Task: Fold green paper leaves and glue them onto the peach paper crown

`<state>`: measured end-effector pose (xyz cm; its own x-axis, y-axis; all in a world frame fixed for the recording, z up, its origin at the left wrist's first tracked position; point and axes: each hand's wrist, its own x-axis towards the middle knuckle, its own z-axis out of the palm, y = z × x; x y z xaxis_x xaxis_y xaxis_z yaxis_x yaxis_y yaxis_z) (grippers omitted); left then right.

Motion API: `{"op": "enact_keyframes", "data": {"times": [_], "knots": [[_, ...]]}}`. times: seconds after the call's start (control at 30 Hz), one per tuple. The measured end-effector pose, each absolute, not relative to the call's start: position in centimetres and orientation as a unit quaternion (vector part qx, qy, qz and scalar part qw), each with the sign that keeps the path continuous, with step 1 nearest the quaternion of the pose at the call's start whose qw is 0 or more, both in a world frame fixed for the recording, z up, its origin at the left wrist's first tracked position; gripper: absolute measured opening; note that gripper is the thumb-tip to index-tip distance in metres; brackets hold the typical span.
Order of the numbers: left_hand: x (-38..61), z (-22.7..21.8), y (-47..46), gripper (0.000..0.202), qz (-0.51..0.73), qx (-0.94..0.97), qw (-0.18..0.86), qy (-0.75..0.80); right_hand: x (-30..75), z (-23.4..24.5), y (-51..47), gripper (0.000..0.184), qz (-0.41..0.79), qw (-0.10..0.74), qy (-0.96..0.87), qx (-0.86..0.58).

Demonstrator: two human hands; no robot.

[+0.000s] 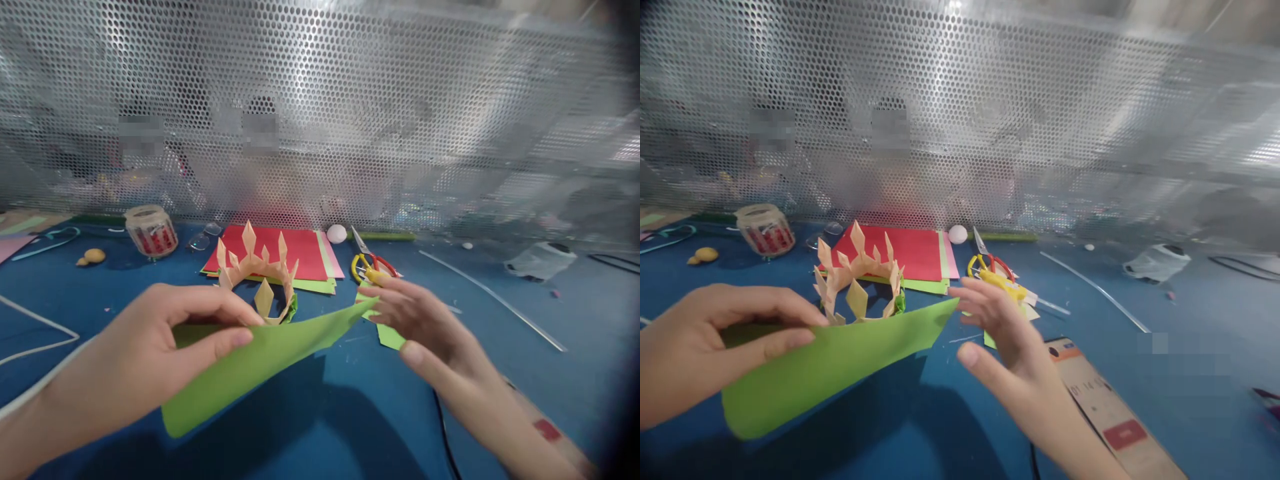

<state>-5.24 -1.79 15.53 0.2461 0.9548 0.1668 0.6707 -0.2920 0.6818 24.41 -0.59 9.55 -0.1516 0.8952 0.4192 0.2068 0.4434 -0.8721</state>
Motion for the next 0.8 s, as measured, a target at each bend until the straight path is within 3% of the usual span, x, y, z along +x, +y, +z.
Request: {"op": "enact_keyframes", "data": {"times": [0.13,0.33,0.67,0.8], "knots": [[-4.5,14.2,-1.5,0.008,0.287,0.747,0.295,0.522,22.6,8.4,-1.1,0.029,0.380,0.462,-0.660,-0.455],[-3.8,13.4,-1.0,0.013,0.288,0.759,0.212,0.545,22.3,7.2,-1.5,0.030,0.347,0.469,-0.651,-0.485],[-4.9,13.4,0.3,0.015,0.212,0.758,0.233,0.571,23.5,7.8,-0.5,0.022,0.303,0.504,-0.625,-0.514],[-7.1,13.9,1.8,0.016,0.248,0.739,0.157,0.607,25.4,7.4,0.7,0.027,0.305,0.550,-0.564,-0.535]]}}
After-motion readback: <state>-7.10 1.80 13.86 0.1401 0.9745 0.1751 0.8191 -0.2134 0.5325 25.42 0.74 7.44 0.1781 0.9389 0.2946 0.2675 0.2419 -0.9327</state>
